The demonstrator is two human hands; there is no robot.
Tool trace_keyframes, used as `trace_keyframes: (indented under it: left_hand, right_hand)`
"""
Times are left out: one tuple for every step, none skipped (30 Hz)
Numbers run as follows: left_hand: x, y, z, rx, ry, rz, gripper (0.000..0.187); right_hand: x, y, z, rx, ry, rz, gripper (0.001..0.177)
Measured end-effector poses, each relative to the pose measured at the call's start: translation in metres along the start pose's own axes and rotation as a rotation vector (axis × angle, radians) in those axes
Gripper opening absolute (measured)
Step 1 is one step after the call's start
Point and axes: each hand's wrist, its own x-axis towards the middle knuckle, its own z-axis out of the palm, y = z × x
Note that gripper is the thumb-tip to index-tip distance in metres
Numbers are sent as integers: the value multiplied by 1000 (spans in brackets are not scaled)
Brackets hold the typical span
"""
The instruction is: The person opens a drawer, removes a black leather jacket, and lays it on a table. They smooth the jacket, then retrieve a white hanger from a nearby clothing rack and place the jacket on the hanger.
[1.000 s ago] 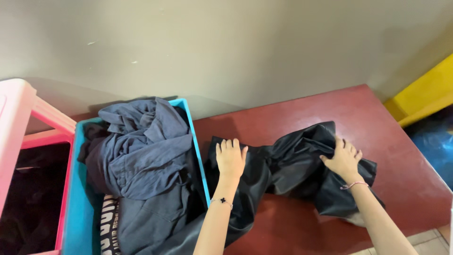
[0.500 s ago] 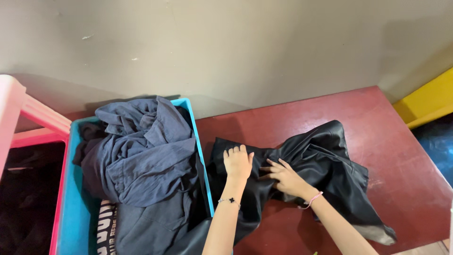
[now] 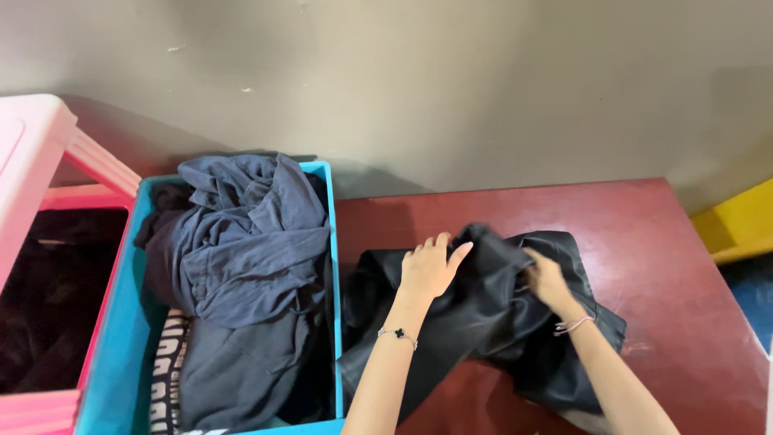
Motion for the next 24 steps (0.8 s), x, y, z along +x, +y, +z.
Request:
trace_keyframes:
  left_hand:
    - [-3, 1, 4, -19, -43, -16, 59]
    - [-6, 0, 8, -62, -44, -24, 59]
    - [-8, -1, 14, -105, -46, -33, 58]
    - [-12, -2, 22, -149, -48, -38, 57]
    - [-15, -5, 30, -78, 50, -7, 55]
    - [-17, -6, 40, -10, 144, 29, 54]
    - [-19, -7, 51, 59, 238, 64, 52]
    - [-21, -10, 60, 63, 230, 22, 54]
    - [-24, -16, 67, 67, 222, -21, 56]
    - [-27, -22, 73, 71, 214, -63, 58]
    - [-32, -26, 79, 85, 226, -139, 60]
    - [-37, -29, 84, 98, 238, -216, 62]
    - [-43, -33, 89, 112, 250, -294, 64]
    - [-50, -37, 93, 113, 259, -353, 67]
    - [-57, -42, 97, 115, 268, -412, 69]
    - [-64, -45, 102, 114, 275, -471, 72]
    - [-71, -47, 108, 123, 323, -481, 73]
    - [-79, -49, 114, 132, 369, -490, 74]
    - [-86, -49, 121, 141, 415, -500, 75]
    - [-90, -48, 128, 145, 420, -515, 72]
    - [-93, -43, 137, 149, 425, -530, 70]
    - [-96, -37, 145, 153, 431, -545, 68]
    - [-100, -30, 153, 156, 410, -517, 62]
    - [-104, -21, 160, 159, 388, -488, 58]
  right_hand:
    - [7, 16, -16, 177, 47, 25, 43]
    - [14, 29, -25, 355, 91, 52, 46]
    - [16, 42, -38, 489, 79, 22, 44]
    - [17, 54, -53, 623, 68, -6, 42]
    - [19, 64, -58, 548, 87, 94, 41]
    - [17, 73, -70, 469, 109, 194, 41]
    - [16, 81, -76, 389, 130, 294, 41]
    - [14, 89, -78, 419, 111, 351, 42]
    - [11, 96, -81, 449, 92, 409, 43]
    - [11, 101, -84, 479, 73, 466, 44]
    - [12, 103, -90, 593, -24, 471, 46]
    - [15, 105, -97, 704, -124, 476, 48]
    - [19, 106, -105, 814, -225, 480, 51]
    - [24, 102, -114, 668, -256, 444, 53]
    - [30, 96, -124, 523, -286, 405, 56]
    - [34, 88, -134, 376, -313, 367, 59]
    - [35, 77, -136, 185, -144, 195, 51]
    - [34, 63, -131, -4, 24, 22, 45]
    - [31, 47, -124, -192, 190, -154, 40]
    - [23, 28, -111, -124, 266, -282, 37]
    - [12, 9, -96, -54, 343, -408, 34]
    - [-2, -11, -82, -95, 216, -435, 36]
    - [-15, -31, -70, -136, 90, -463, 37]
    - [-28, -48, -60, -262, 37, -729, 47]
